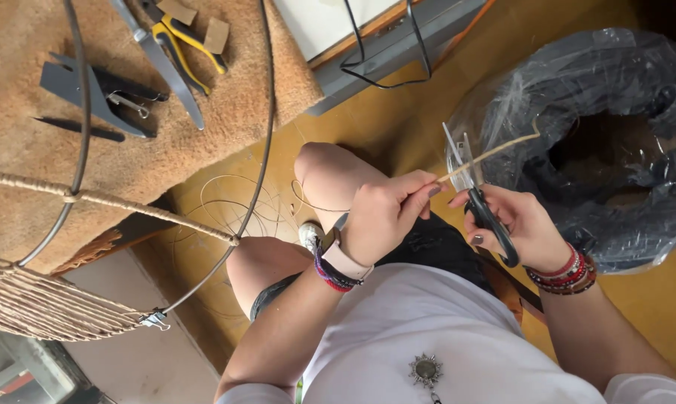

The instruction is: Weaving twine onto a metal frame and securing it using a glue gun, stapler, and cutting tools.

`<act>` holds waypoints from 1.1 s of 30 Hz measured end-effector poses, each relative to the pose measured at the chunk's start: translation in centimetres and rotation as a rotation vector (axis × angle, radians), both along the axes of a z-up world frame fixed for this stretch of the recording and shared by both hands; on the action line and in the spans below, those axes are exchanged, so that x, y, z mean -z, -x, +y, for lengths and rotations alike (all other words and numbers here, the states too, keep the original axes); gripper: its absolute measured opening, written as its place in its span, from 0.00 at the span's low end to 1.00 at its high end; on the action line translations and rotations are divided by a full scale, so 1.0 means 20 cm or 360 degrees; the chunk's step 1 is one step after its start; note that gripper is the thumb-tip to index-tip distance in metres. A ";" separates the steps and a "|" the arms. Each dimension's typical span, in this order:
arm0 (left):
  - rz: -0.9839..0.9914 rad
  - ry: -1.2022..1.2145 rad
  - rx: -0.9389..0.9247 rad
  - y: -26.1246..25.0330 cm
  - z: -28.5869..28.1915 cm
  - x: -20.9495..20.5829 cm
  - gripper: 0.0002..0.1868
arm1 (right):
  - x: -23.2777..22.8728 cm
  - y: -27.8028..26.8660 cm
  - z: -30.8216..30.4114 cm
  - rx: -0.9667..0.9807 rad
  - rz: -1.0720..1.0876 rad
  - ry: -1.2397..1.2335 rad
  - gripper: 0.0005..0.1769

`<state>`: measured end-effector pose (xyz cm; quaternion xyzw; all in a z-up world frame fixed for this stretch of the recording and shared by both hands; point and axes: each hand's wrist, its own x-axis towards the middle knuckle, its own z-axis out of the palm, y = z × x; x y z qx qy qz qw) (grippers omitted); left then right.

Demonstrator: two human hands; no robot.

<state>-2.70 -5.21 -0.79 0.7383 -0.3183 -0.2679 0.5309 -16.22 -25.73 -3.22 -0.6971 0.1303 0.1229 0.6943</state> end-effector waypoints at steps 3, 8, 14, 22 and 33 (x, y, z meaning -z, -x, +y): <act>-0.0216 -0.0037 -0.0192 0.02 -0.03 0.05 0.06 | 0.04 0.00 0.01 0.0090 -0.0174 -0.0072 0.26; -0.0308 -0.0098 -0.0174 0.01 -0.04 0.01 0.08 | -0.02 -0.04 0.04 0.0037 -0.0159 0.0040 0.25; -0.0324 -0.0094 -0.0119 0.01 -0.06 -0.02 0.11 | 0.03 -0.06 0.04 0.0041 -0.0188 0.0143 0.19; 0.0184 -0.0011 0.0080 -0.05 -0.08 0.05 0.12 | 0.07 0.00 0.05 0.0322 -0.0101 0.0150 0.15; 0.0393 0.0154 -0.0059 -0.11 0.09 0.07 0.18 | -0.06 -0.26 0.06 0.0258 0.0078 0.0365 0.39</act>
